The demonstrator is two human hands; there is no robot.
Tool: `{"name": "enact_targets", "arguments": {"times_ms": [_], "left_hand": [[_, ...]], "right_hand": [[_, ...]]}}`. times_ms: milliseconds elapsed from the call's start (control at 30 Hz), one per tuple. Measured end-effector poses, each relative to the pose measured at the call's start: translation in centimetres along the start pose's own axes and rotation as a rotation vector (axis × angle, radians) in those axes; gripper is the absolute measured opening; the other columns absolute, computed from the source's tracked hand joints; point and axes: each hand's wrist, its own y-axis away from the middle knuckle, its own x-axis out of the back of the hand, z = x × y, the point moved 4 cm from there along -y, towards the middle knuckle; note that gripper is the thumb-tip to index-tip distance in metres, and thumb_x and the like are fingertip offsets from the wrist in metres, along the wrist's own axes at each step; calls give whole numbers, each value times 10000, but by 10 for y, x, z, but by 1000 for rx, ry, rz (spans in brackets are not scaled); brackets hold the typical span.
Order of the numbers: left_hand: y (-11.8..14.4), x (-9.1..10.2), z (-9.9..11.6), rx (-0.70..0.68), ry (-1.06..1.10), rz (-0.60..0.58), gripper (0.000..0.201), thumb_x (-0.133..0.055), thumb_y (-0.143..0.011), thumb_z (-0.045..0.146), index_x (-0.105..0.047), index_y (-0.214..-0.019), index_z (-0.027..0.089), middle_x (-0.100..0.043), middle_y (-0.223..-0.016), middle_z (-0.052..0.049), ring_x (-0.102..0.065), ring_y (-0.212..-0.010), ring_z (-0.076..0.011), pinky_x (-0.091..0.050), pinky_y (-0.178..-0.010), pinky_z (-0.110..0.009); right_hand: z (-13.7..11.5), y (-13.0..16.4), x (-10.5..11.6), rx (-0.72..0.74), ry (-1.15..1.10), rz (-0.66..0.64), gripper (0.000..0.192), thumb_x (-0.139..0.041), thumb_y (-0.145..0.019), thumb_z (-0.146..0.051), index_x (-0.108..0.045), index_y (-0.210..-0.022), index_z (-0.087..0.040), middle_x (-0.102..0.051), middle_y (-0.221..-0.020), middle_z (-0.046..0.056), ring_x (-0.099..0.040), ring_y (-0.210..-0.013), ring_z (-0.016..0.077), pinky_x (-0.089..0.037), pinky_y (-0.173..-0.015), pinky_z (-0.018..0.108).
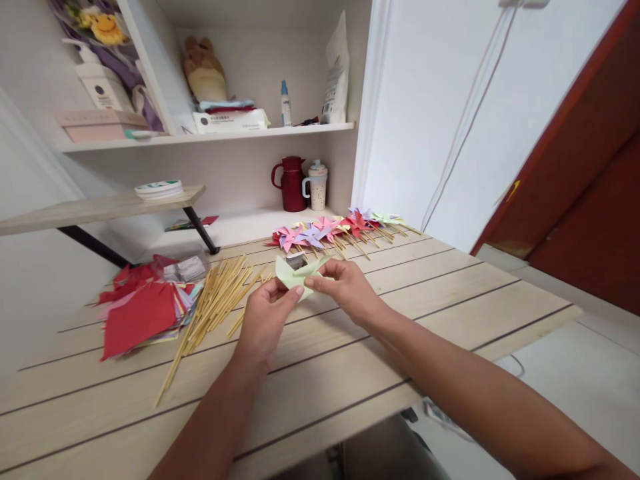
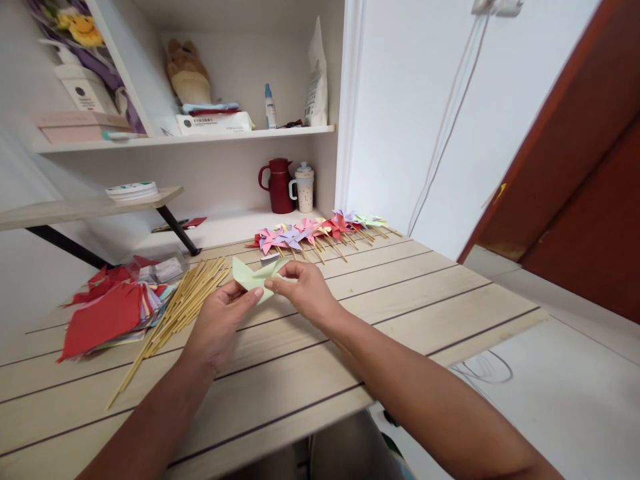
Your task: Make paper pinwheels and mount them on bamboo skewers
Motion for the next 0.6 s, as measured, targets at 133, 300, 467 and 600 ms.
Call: {"name": "enact_targets", "arguments": {"times_ms": [133,300,467,600], "left_hand": [[0,1,-1,9,14,13,388,-865,-665,332,-778,-1002,160,-782,-1056,-95,-702,-973,-233,-491,-958,-375],[0,2,-2,37,2,28,367,-863,-667,371,-790,-953,153,-789,-993,-99,-709,-907,-227,-502,-912,-363],[0,2,-1,11,-49,65,347,-853,-660,375,-797,-923,155,-790,-950,-94,-705,-892,-236,-507,-904,-377],[0,2,0,-7,-59,86,353,-839,-672,359,-796,-959,158,-789,-989,-97,-705,-920,-241,-504,-913,-374]], "right_hand": [[-2,1,-1,-14,-22,-9,229,-786,-717,-379,-664,-692,-187,-671,-704,3,-576,-686,161,-439,-706,310],[-5,2,-2,-30,-34,-4,224,-794,-706,-366,-658,-668,-192,-649,-673,-8,-558,-668,153,-419,-694,307],[-3,2,-4,-39,-70,-15,246,-815,-691,-379,-659,-666,-191,-638,-661,-14,-542,-652,146,-405,-676,301],[0,3,-6,-63,-111,-27,277,-838,-673,-397,-656,-665,-189,-624,-653,-17,-522,-631,136,-389,-653,297]]}}
